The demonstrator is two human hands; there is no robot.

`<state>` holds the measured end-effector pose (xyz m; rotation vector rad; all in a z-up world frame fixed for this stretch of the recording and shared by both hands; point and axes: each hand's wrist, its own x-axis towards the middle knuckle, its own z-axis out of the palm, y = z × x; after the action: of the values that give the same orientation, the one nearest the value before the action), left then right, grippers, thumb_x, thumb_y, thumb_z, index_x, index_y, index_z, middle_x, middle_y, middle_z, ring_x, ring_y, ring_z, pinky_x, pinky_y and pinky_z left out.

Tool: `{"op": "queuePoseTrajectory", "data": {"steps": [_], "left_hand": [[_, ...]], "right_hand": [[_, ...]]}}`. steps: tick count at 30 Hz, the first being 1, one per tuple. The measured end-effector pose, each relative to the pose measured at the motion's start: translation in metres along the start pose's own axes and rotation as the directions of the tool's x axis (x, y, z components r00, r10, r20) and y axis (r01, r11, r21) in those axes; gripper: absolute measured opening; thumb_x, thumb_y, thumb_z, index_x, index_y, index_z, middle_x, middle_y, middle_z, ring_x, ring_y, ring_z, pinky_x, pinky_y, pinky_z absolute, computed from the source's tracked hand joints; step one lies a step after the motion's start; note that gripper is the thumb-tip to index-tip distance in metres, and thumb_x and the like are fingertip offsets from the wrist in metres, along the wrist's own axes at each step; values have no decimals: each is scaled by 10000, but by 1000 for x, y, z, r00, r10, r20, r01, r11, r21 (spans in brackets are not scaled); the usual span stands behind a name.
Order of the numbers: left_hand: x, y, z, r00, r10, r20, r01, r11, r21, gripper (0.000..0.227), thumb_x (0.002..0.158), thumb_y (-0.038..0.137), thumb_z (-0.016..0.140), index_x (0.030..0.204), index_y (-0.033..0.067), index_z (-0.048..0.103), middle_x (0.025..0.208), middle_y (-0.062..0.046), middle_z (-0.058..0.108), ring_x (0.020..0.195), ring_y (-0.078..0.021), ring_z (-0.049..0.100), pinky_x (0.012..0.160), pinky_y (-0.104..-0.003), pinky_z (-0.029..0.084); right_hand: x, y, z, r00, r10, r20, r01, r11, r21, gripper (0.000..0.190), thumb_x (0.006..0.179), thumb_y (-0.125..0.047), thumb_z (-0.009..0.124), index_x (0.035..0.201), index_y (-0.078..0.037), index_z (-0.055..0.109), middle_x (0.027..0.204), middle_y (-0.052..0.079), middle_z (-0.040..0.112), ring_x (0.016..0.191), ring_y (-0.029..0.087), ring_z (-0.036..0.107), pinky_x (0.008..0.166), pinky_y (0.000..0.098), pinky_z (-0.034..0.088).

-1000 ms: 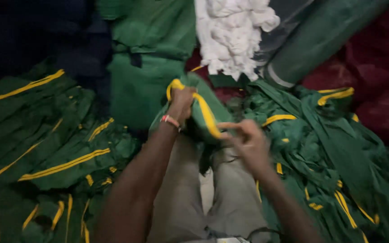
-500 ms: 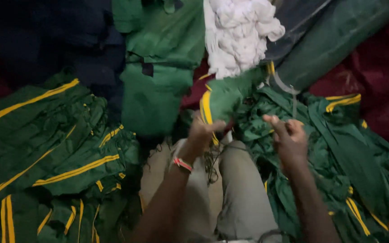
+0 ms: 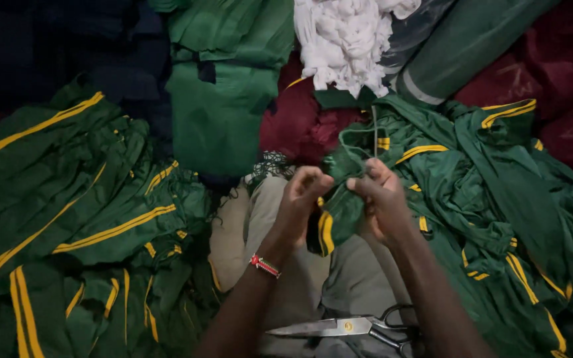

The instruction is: Trim loose threads from finished green garments using scissors

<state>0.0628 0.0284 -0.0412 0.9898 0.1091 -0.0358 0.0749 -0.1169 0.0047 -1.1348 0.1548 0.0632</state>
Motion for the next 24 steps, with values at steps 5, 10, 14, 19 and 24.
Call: {"op": "queuePoseTrajectory", "data": {"steps": [5,10,14,19,24], "left_hand": [[-15,38,17,992,20,128,-22,1000,15,564,764,44,892,1252,11,610,1046,-152,696,953,-200,672,747,-344,574],[-6,46,-1,976,-15,218,9,999,31,497,732,35,898,1184,-18,700,937,-148,756,809,-168,724,653,-330,618],[-5,63,9,935,-59,349,2,987,161,437,756,75,886,1145,-40,723,862,-105,756,791,-107,702,670,-274,600],[-16,103,25,871,-17,492,-137,952,274,400,797,227,855,1125,15,771,965,-116,725,863,-140,654,774,-312,583],[-12,108,16,909,43,414,-105,986,128,316,860,108,818,1133,-31,738,804,-147,754,717,-162,742,619,-282,609]], "right_hand": [[-10,9,-9,992,-58,112,88,953,-291,241,940,-174,712,843,-138,495,587,15,524,447,101,525,446,240,417],[-9,-27,-37,963,-269,-6,236,855,-461,386,1004,-188,772,818,-70,455,681,116,615,467,111,576,425,242,516],[-28,-78,-14,896,-365,252,438,630,-641,518,870,-176,898,883,-75,390,969,141,651,803,129,565,746,289,463],[-6,-53,-44,824,-194,532,562,401,-723,354,902,-62,781,826,-3,440,853,241,650,857,510,654,780,469,523],[-24,-44,-41,809,-201,553,522,678,-518,537,870,-178,868,818,-119,337,823,-19,359,836,132,437,898,343,439]]}}
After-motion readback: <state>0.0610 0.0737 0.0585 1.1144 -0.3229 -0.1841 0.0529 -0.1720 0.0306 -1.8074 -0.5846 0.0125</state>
